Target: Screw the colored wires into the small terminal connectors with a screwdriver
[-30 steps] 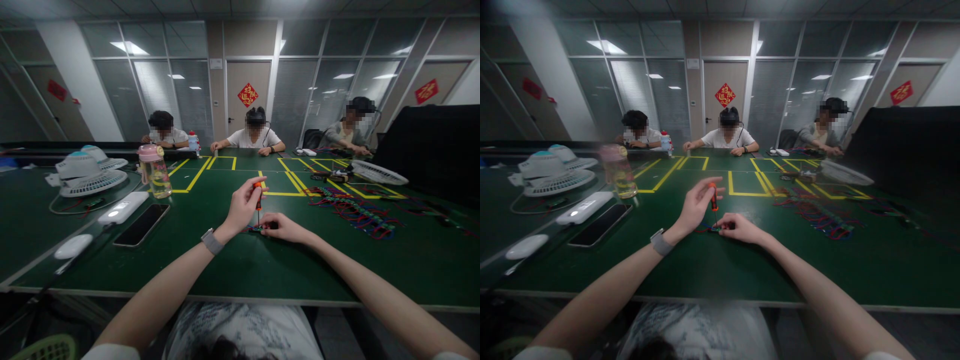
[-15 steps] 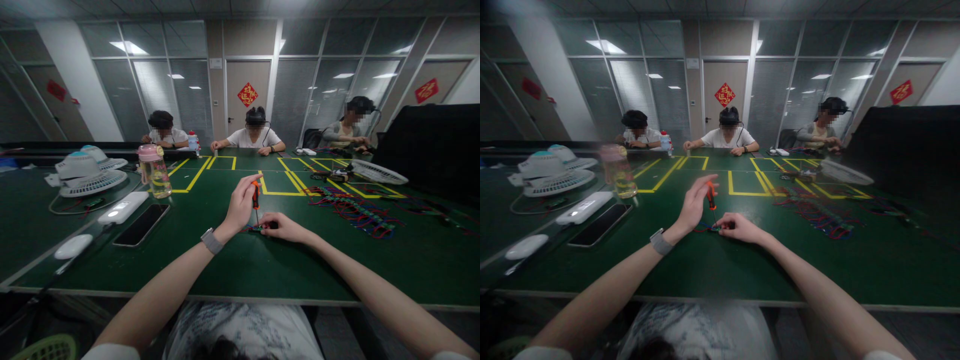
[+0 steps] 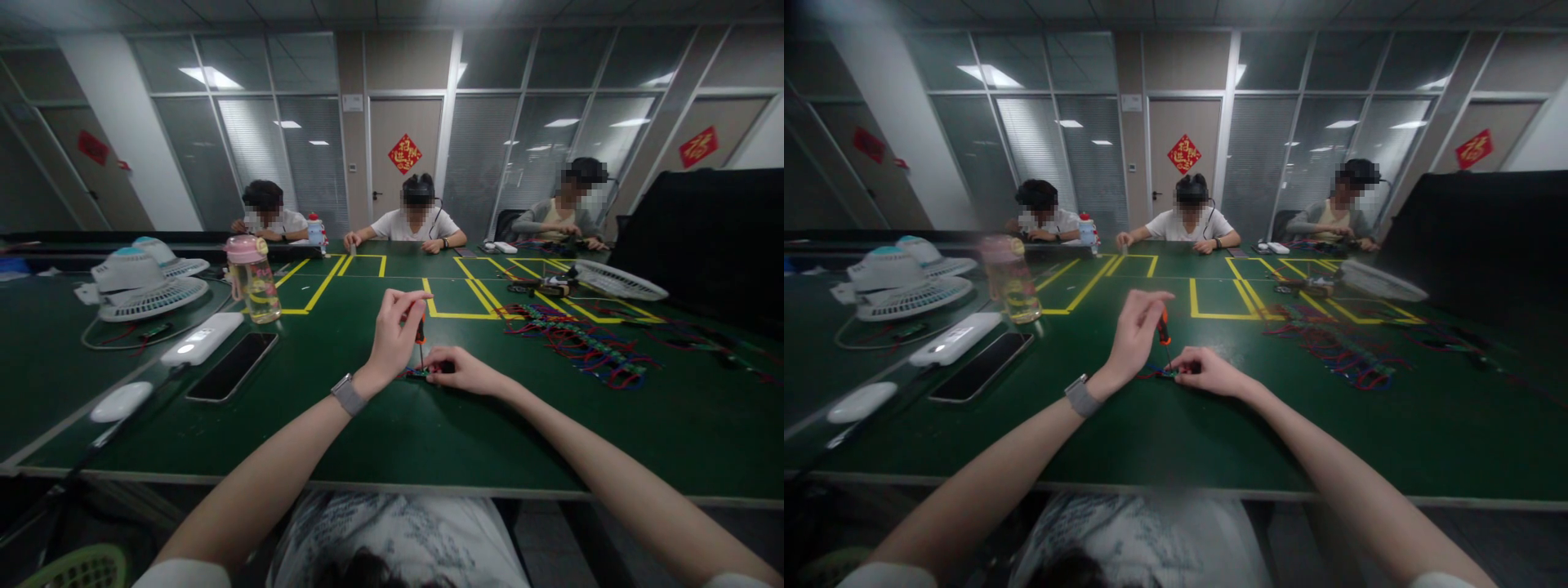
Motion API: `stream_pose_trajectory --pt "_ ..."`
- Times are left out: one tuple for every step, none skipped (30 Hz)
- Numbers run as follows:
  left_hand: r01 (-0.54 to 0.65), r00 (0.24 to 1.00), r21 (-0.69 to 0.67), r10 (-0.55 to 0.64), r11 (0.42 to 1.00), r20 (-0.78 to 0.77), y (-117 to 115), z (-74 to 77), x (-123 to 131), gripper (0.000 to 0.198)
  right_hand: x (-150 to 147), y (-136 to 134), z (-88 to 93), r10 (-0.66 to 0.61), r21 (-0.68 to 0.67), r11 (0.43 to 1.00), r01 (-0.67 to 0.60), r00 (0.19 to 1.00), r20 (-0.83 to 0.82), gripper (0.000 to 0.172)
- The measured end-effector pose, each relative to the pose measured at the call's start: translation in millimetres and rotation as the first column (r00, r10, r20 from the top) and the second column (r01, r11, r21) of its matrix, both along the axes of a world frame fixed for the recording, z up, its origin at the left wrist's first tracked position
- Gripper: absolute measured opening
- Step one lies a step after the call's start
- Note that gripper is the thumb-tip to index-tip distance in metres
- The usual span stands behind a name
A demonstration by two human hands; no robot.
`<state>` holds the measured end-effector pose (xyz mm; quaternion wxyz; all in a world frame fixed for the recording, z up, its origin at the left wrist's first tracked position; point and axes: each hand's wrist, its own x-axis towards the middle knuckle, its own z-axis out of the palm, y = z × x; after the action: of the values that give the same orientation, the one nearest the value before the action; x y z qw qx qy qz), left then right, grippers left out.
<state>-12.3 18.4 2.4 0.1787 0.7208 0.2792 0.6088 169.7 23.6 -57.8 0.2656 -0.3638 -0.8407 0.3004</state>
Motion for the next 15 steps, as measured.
stream_pose_trajectory --pt "-0.011 1.0 0.019 0.011 1.0 -0.023 -0.4 0.6 -0.6 0.027 0.1 0.0 0.1 0.001 0.0 1.0 -0.001 1.0 0.001 0.028" --pt "-0.007 0.999 0.034 0.009 0.999 -0.039 -0.5 1.0 -1.0 0.03 0.1 0.0 0.1 0.004 -0.002 1.0 -0.004 1.0 -0.002 0.028" --pt "0.011 0.999 0.043 -0.009 0.999 -0.044 -0.3 1.1 -1.2 0.032 0.2 0.0 0.0 0.005 -0.004 1.0 -0.005 1.0 -0.005 0.027" --pt "0.044 0.998 0.042 -0.042 0.998 -0.039 0.3 0.7 -1.2 0.032 0.2 0.1 -0.2 0.004 -0.005 1.0 -0.004 1.0 -0.007 0.027" --pt "0.089 0.996 0.032 -0.088 0.996 -0.027 1.1 0.1 -0.9 0.033 0.3 0.3 -0.4 0.0 -0.003 1.0 0.0 1.0 -0.008 0.027" --pt "0.14 0.99 0.013 -0.14 0.99 -0.01 1.9 -0.8 -0.3 0.034 0.3 0.5 -0.8 -0.001 0.001 1.0 0.001 1.0 -0.006 0.027" --pt "0.192 0.981 -0.005 -0.192 0.981 0.008 2.5 -1.7 0.3 0.035 0.3 0.9 -1.1 -0.001 0.007 1.0 0.001 1.0 -0.001 0.027" --pt "0.236 0.971 -0.019 -0.236 0.971 0.023 2.8 -2.5 1.0 0.035 0.4 1.3 -1.6 0.001 0.013 1.0 -0.001 1.0 0.003 0.027" --pt "0.27 0.963 -0.027 -0.269 0.963 0.033 2.7 -3.1 1.7 0.035 0.4 1.7 -2.0 0.006 0.016 1.0 -0.006 1.0 0.004 0.027" --pt "0.288 0.957 -0.029 -0.287 0.957 0.037 2.3 -3.4 2.3 0.034 0.5 2.2 -2.5 0.011 0.017 1.0 -0.011 1.0 0.003 0.027" --pt "0.29 0.957 -0.025 -0.289 0.957 0.037 1.6 -3.4 2.8 0.033 0.7 2.6 -2.9 0.015 0.016 1.0 -0.015 1.0 -0.001 0.027" --pt "0.276 0.961 -0.017 -0.275 0.961 0.034 0.7 -3.2 3.1 0.032 0.8 2.9 -3.3 0.018 0.013 1.0 -0.018 1.0 -0.005 0.027" --pt "0.252 0.967 -0.003 -0.252 0.968 0.034 -0.1 -2.8 3.4 0.029 1.0 3.2 -3.6 0.019 0.011 1.0 -0.019 1.0 -0.009 0.027" --pt "0.224 0.974 0.015 -0.224 0.975 0.036 -0.8 -2.4 3.5 0.027 1.2 3.3 -3.7 0.021 0.009 1.0 -0.021 1.0 -0.011 0.027" --pt "0.197 0.979 0.035 -0.198 0.98 0.038 -1.4 -2.0 3.6 0.024 1.4 3.2 -3.7 0.024 0.008 1.0 -0.024 1.0 -0.01 0.027"
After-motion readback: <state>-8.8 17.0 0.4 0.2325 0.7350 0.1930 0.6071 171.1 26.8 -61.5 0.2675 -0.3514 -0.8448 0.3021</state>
